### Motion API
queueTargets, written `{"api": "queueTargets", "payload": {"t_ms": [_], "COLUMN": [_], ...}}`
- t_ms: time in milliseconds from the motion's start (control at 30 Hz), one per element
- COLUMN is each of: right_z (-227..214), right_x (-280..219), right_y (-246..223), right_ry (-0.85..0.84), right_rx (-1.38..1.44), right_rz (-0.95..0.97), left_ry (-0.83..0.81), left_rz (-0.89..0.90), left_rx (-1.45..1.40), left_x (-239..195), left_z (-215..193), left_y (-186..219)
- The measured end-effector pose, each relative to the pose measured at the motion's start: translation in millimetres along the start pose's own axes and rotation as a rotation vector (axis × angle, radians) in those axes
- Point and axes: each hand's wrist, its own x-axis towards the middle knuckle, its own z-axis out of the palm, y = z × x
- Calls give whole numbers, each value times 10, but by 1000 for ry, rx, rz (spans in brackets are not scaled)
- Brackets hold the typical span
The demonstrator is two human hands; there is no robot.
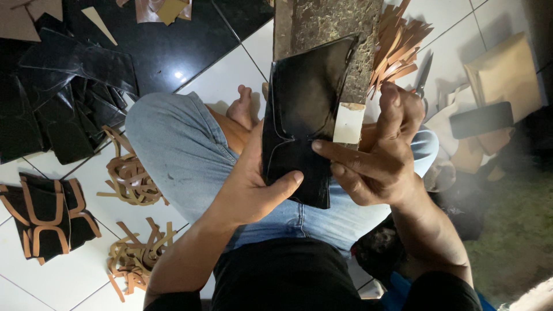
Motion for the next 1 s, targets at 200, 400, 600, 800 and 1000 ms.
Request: {"api": "queueTargets", "payload": {"t_ms": [200, 400, 600, 800, 1000], "right_z": [-16, -74, -116, -108, -106], "right_x": [-41, -97, -167, -284, -357], "right_y": [-44, -87, -192, -299, -372], "right_ry": [4, -40, -59, -55, -31], "right_rx": [-30, -7, -136, -135, -193], "right_rz": [15, 22, -40, 60, -80], "left_ry": [-10, -7, 28, 108, 121], "left_rz": [50, 164, 216, 174, 189], "left_rx": [43, 177, 165, 113, 99], "left_x": [-2, -12, -18, -75, -85], "left_z": [-9, -15, -27, -39, -32], "left_y": [35, 93, 114, 84, 62]}}
